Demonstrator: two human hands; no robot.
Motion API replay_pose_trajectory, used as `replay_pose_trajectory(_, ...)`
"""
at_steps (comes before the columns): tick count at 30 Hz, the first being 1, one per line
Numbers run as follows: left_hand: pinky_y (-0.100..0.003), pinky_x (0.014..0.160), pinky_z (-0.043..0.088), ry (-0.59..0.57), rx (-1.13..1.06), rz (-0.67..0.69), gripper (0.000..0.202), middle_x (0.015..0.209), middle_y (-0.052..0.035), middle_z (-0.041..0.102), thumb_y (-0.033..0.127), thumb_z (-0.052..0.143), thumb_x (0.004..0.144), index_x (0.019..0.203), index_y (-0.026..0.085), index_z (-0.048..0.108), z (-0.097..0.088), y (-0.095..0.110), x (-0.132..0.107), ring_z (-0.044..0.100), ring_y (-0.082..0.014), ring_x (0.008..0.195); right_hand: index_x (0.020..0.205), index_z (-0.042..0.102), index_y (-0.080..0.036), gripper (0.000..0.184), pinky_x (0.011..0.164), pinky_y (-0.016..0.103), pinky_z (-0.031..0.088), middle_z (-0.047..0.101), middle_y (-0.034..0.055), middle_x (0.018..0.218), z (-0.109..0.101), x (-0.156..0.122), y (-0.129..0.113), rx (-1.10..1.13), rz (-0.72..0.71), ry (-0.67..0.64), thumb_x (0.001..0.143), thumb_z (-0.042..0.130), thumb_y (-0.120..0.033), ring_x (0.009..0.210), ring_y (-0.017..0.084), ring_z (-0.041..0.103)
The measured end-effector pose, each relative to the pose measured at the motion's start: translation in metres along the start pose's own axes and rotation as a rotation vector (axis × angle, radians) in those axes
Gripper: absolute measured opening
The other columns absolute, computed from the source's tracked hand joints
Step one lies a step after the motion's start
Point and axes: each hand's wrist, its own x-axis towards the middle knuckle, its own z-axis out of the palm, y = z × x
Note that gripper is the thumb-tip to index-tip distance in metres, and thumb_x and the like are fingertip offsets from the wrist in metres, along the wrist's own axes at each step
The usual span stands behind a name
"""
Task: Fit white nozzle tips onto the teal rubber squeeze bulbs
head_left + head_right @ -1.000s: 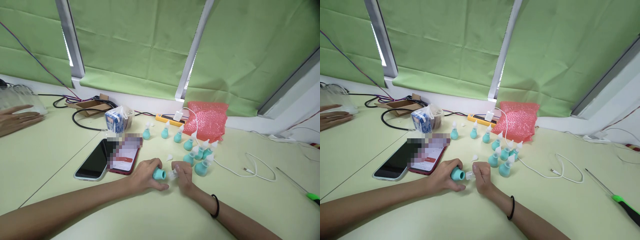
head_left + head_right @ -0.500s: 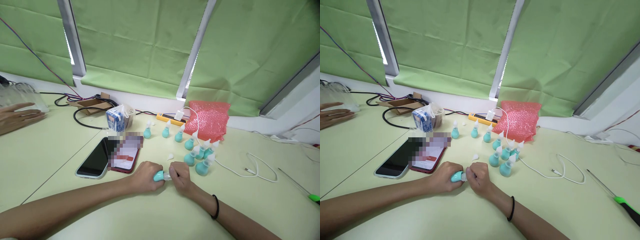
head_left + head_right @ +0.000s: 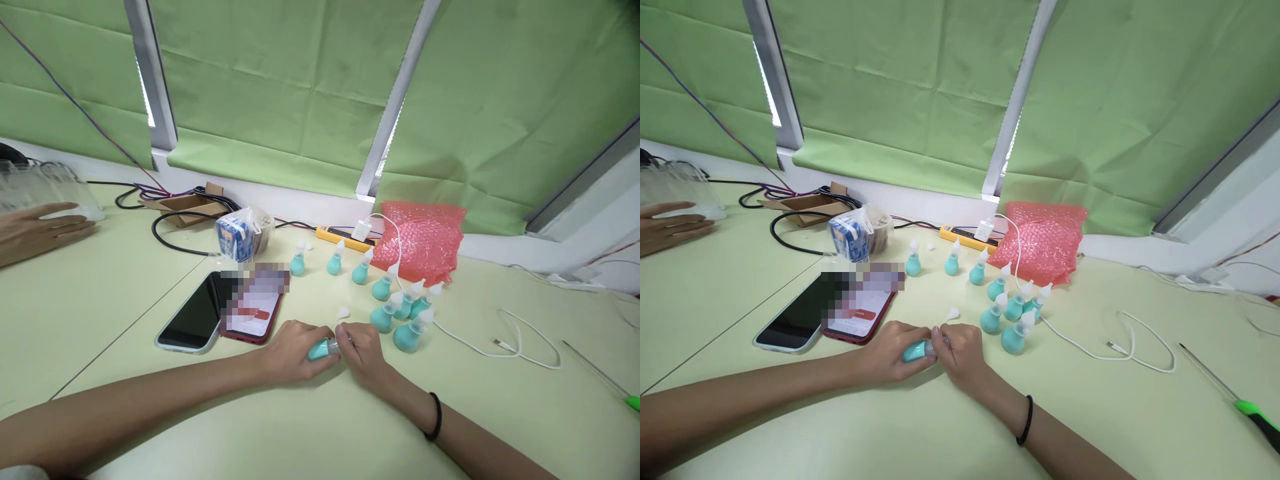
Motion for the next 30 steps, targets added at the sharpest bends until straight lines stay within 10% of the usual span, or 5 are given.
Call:
replay_pose_trajectory(15, -0.019, 0.042, 0.026, 0.105, -0.037, 0.005, 0.008, 0.045, 0.0043, 0.048, 0.022, 0.046, 0.069, 0.067, 0.018, 0.052, 0.0, -0.001, -0.001, 0.043, -0.009, 0.039, 0.06, 0.033, -0.018, 0.031, 0.047, 0.021, 0.026, 0.035, -0.004, 0.05, -0.011, 0.002, -0.006, 0.017, -0.068, -0.24, 0.087, 0.023, -0.029, 0.044, 0.008, 0.032)
replay_pose_trajectory(30, -0.021, 0.038, 0.025, 0.163, 0.179, -0.112, 0.014, 0.042, -0.001, 0.055, 0.024, 0.047, 0.065, 0.054, 0.015, 0.05, 0.01, -0.004, -0.001, 0.05, -0.0132, 0.037, 0.055, 0.023, -0.018, 0.041, 0.043, 0.021, 0.018, 0.019, -0.0054, 0.052, -0.018, 0.013, -0.025, 0.498, 0.454, -0.445, 0.086, 0.025, -0.045, 0.048, 0.007, 0.019)
